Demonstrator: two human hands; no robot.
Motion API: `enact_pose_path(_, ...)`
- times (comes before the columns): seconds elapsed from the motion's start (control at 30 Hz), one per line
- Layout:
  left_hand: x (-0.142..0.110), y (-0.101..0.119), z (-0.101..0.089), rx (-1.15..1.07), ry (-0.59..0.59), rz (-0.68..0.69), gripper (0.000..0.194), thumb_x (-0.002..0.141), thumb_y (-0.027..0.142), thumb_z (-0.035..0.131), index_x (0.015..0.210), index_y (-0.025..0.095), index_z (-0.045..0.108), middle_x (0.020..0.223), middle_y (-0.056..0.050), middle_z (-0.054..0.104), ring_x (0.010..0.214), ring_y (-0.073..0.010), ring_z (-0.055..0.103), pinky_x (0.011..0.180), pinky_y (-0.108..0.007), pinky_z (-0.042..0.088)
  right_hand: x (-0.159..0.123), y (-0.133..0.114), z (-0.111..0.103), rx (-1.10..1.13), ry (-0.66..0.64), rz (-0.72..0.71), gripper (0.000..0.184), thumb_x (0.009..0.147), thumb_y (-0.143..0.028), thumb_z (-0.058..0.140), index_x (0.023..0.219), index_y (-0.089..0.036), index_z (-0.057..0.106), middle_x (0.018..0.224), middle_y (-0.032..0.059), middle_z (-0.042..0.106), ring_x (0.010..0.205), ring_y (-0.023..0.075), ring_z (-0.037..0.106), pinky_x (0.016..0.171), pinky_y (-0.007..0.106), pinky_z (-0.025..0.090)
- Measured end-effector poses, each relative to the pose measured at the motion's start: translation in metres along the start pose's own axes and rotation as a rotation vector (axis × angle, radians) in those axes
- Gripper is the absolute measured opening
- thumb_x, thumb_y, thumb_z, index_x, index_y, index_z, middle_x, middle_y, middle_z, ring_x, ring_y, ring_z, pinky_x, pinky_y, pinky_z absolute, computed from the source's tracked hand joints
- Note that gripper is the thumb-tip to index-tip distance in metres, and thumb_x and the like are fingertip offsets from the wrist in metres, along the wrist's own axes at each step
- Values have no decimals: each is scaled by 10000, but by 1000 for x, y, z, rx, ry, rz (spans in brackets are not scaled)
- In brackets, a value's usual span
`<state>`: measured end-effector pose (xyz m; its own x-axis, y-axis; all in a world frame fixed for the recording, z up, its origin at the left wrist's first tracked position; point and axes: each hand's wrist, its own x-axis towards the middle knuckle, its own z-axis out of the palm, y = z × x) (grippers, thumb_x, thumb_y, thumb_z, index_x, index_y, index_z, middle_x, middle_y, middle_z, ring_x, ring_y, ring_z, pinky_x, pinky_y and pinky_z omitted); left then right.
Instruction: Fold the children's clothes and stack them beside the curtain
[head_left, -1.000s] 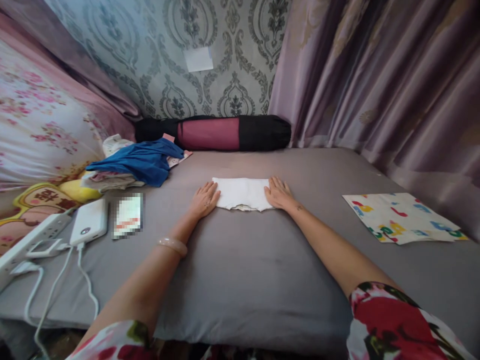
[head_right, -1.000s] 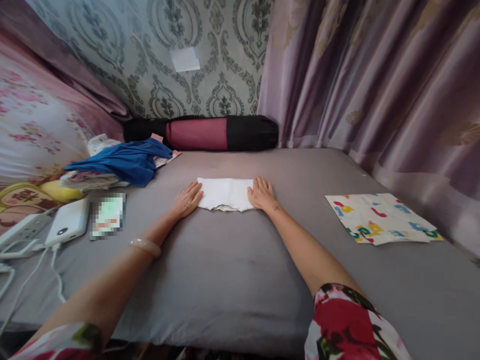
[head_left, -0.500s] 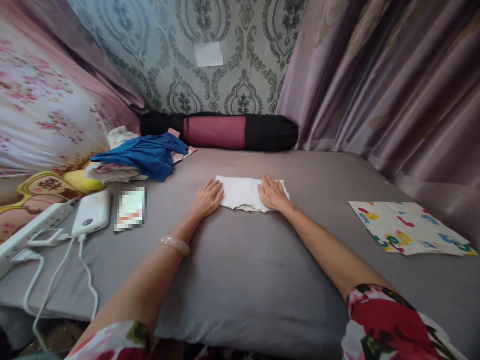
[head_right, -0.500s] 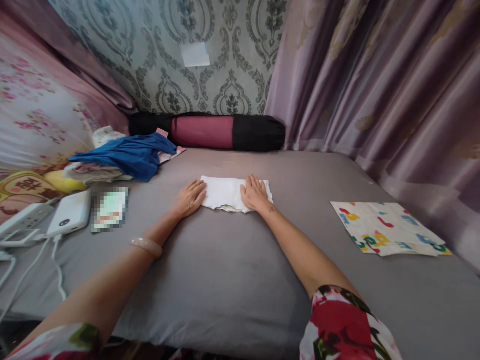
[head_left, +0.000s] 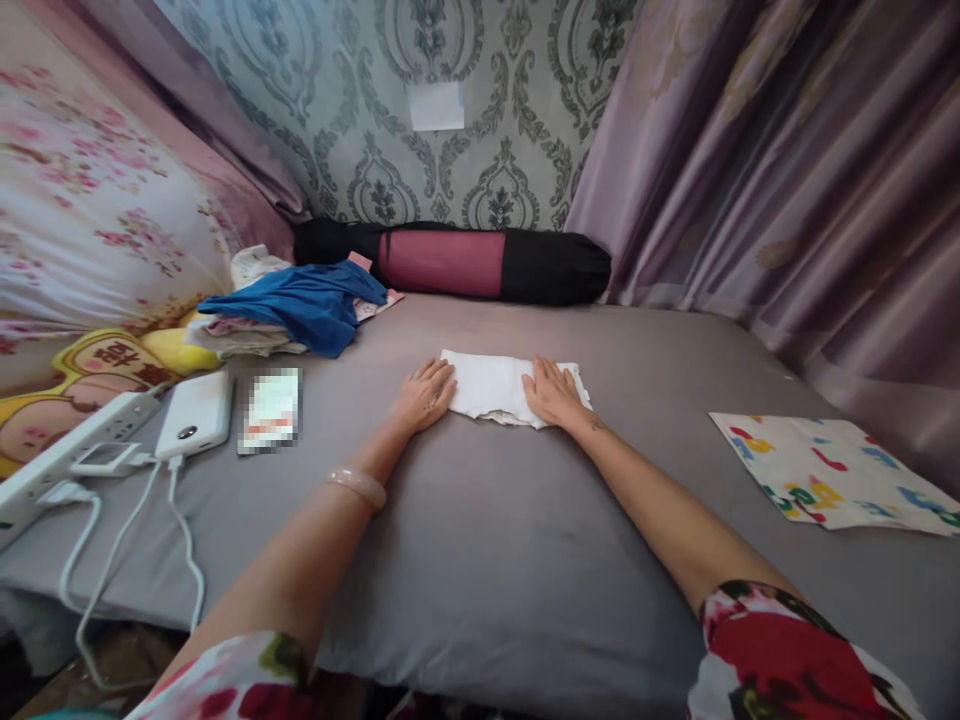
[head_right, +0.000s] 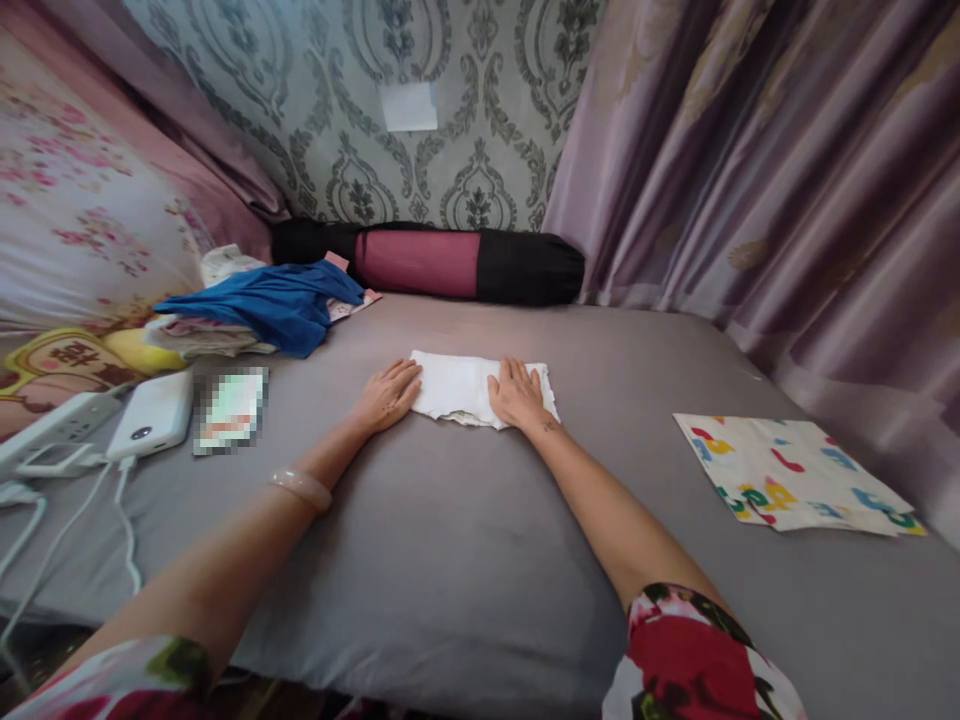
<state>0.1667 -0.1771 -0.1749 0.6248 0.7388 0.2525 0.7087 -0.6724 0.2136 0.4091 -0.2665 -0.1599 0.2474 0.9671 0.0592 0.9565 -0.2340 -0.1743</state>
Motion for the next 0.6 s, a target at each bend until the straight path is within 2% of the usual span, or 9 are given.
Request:
enact_pose_path(0.1,0,-1,1,-8,16,3,498,980,403,281,1363,169,497,1466,-67,466,1403,-237,333,1154,-403,290,2,-14,-3,22,44,-1,609,979,-382,214,1488,-53,269,1522,175,340,1408,292,271,1143,515,171)
enact_pose_path(0.3,0,-1,2,4,38,9,490,979,396,294,1352,159,505,1452,-80,479,1393,-232,344,1156,-399,293,4,-40,0,26,60,-75,594,987,-407,225,1491,-98,286,1553,155,284,1428,289,223,1142,491,176)
enact_pose_path(0.6,1,-4,5,14,64,21,478,970,374,309,1338,144,508,1430,-100,497,1379,-242,358,1152,-408,302,3,-41,12,-5,60,-81,587,985,-407,211,1480,-110,317,1549,150,294,1430,290,206,1137,530,156)
